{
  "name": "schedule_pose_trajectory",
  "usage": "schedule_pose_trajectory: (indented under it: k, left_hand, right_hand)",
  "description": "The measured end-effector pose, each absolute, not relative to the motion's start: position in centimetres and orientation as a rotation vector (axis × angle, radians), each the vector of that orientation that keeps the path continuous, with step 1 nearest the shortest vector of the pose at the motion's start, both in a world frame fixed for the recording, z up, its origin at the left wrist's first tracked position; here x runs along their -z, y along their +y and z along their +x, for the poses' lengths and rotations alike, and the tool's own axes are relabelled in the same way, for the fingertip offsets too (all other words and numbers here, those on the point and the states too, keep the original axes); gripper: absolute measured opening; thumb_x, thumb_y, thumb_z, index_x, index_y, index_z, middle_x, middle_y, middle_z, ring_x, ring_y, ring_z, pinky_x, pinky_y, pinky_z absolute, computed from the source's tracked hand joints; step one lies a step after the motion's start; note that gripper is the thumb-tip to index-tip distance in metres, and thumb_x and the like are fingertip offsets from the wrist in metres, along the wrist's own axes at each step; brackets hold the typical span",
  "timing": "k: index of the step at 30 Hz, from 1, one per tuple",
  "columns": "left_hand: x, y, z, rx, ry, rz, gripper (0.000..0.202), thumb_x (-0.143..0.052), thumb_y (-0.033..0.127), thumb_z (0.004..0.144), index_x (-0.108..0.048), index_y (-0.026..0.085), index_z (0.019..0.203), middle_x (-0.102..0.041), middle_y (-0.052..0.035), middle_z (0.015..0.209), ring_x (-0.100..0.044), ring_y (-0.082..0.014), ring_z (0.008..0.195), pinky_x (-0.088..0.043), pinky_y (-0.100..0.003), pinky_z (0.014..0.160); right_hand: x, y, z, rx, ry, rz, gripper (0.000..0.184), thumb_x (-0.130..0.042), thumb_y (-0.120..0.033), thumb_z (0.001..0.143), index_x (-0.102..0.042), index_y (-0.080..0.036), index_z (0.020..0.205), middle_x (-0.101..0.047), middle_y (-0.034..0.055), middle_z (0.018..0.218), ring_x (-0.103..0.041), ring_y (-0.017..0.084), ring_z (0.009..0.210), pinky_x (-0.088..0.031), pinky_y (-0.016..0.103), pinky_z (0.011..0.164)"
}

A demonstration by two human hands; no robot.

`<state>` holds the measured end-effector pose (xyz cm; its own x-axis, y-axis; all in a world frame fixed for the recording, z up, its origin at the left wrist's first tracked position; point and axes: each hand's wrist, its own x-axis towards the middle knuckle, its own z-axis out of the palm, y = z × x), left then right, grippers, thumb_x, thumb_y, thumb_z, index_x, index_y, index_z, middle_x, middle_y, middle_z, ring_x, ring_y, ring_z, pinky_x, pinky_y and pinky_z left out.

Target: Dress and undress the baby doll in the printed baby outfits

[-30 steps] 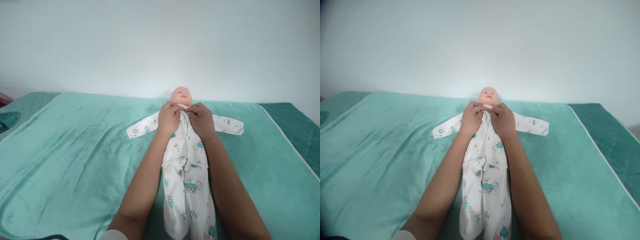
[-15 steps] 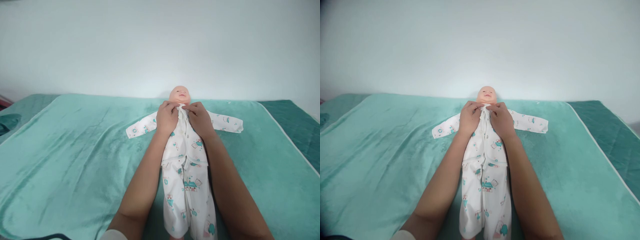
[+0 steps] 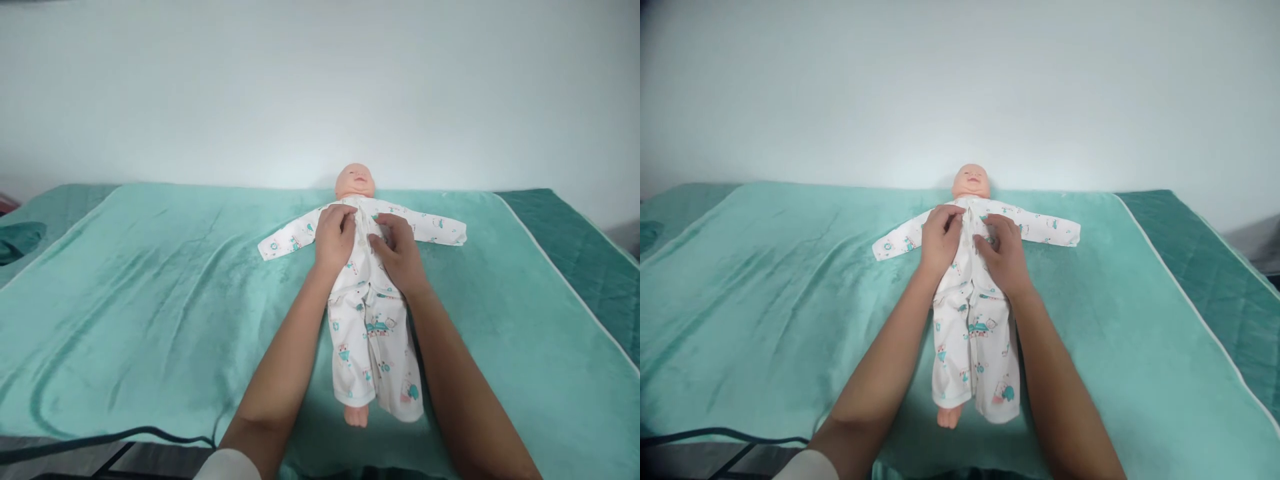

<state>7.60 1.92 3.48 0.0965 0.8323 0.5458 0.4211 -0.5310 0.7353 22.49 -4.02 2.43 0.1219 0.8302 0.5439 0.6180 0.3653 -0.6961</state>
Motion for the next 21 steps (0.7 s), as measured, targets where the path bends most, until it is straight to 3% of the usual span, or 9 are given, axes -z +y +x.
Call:
schedule_pose_trajectory:
  k: [4,9,15,21]
  left_hand:
    - [-2.9,0.6,7.4,-1.42,1.177,2.009,0.026,-0.046,0.017,0.096,-0.067,0.022,0.11,-0.068,-0.0069,0.121,-0.059,-0.0187,0.119,-0.043,-0.034,0.108]
    - [-2.8,0.4,7.4,-1.392,1.179,1.99,0.022,-0.053,0.021,0.096,-0.068,0.024,0.112,-0.068,-0.0058,0.122,-0.058,-0.019,0.12,-0.044,-0.034,0.108]
    - [-2.8,1.0,7.6,-1.455,1.169,1.965,0.015,-0.06,0.018,0.093,-0.071,0.023,0.101,-0.071,-0.0041,0.114,-0.061,-0.0185,0.115,-0.046,-0.034,0.106]
    - [-2.7,1.3,7.7,-1.509,1.188,1.946,0.005,-0.067,0.018,0.089,-0.068,0.023,0.089,-0.072,-0.0029,0.108,-0.064,-0.0189,0.11,-0.048,-0.037,0.103]
  right_hand:
    - [-2.6,-4.8,21.5,0.005,-1.68,-1.457,0.036,-0.063,-0.032,0.086,-0.057,-0.022,0.12,-0.053,0.0135,0.13,-0.044,0.033,0.125,-0.036,0.051,0.11]
    - [-3.5,-4.3,21.0,0.044,-1.7,-1.481,0.02,-0.058,-0.03,0.091,-0.059,-0.022,0.109,-0.058,0.011,0.111,-0.049,0.029,0.105,-0.042,0.045,0.097]
    - [-4.4,-2.6,20.9,-0.109,-1.558,-1.547,0.009,-0.058,-0.029,0.086,-0.058,-0.02,0.089,-0.062,0.0067,0.09,-0.055,0.022,0.084,-0.044,0.036,0.079]
    - [-5.3,-2.2,21.6,-0.468,-1.411,-1.546,0.017,-0.06,-0.034,0.085,-0.064,-0.018,0.082,-0.06,0.0,0.073,-0.052,0.015,0.068,-0.04,0.029,0.068]
